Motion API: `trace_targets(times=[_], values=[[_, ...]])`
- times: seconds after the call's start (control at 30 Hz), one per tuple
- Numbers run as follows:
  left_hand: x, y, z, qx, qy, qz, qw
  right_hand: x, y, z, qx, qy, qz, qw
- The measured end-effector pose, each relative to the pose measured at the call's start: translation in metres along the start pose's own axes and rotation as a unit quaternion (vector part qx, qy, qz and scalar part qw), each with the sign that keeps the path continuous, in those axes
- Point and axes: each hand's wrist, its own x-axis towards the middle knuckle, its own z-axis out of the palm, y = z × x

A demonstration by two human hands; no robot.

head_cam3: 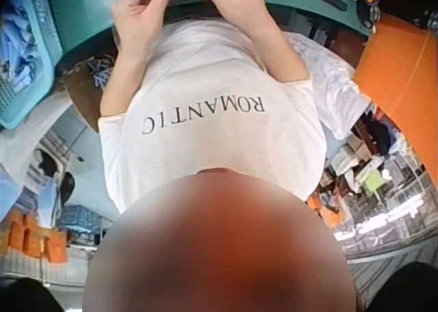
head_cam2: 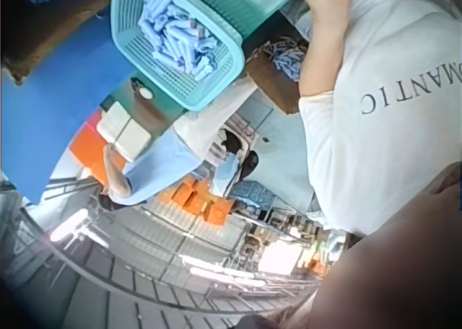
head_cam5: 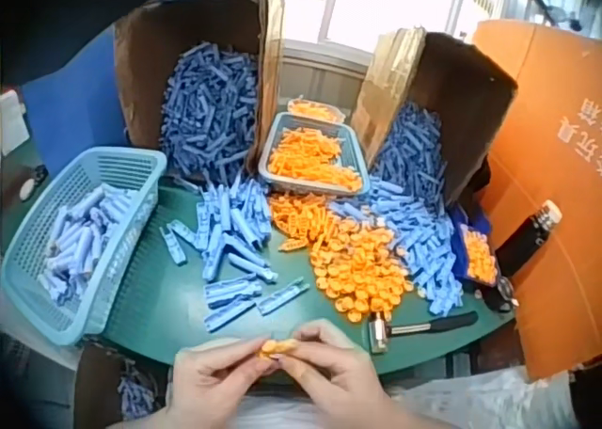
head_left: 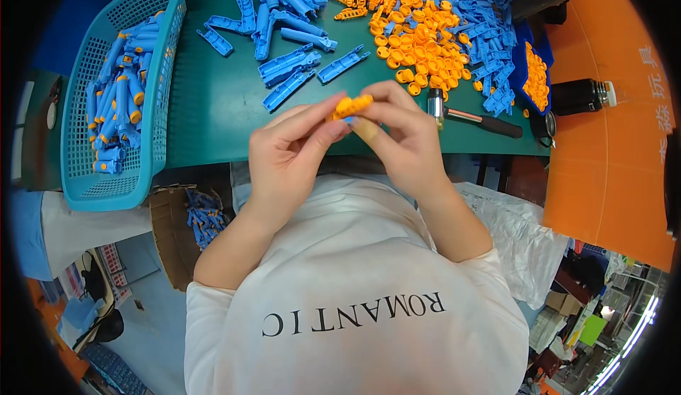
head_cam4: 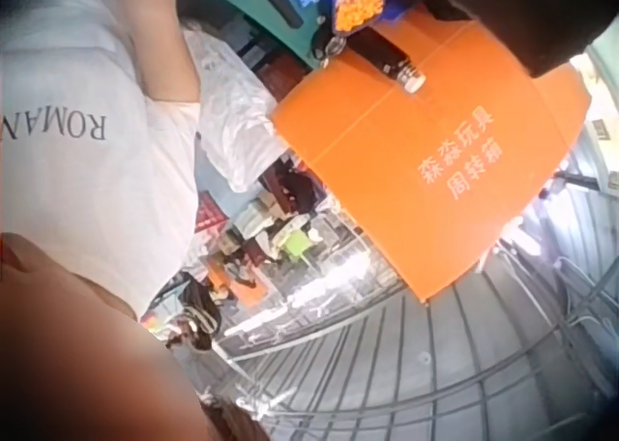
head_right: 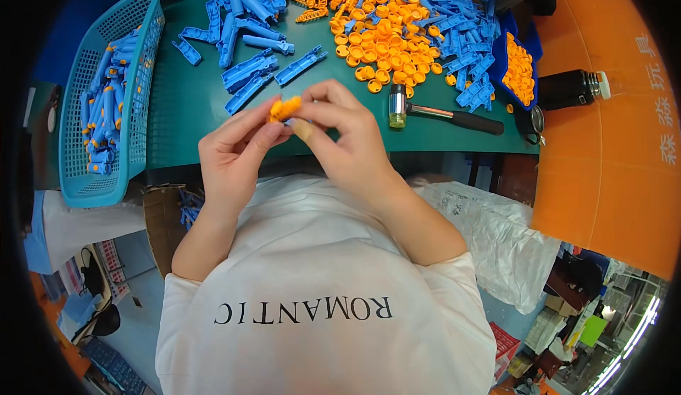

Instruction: Assemble plastic toy components at a workbench.

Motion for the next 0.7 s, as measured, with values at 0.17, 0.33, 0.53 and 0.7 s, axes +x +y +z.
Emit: trace_targets(times=[0.17,0.33,0.53,0.7], values=[[-0.015,0.006,-0.023,0.337,-0.102,0.192,0.916,-0.023,-0.005,-0.021,-0.012,-0.045,-0.024,0.999],[-0.021,-0.001,-0.021,0.342,-0.147,0.242,0.896,-0.03,0.009,-0.021,-0.176,-0.086,-0.19,0.962],[0.003,0.005,-0.018,0.413,-0.114,0.236,0.872,-0.011,0.015,-0.023,-0.239,-0.022,-0.217,0.946],[0.017,-0.017,-0.023,0.422,-0.111,0.199,0.877,0.007,0.034,-0.024,-0.246,0.003,-0.217,0.945]])
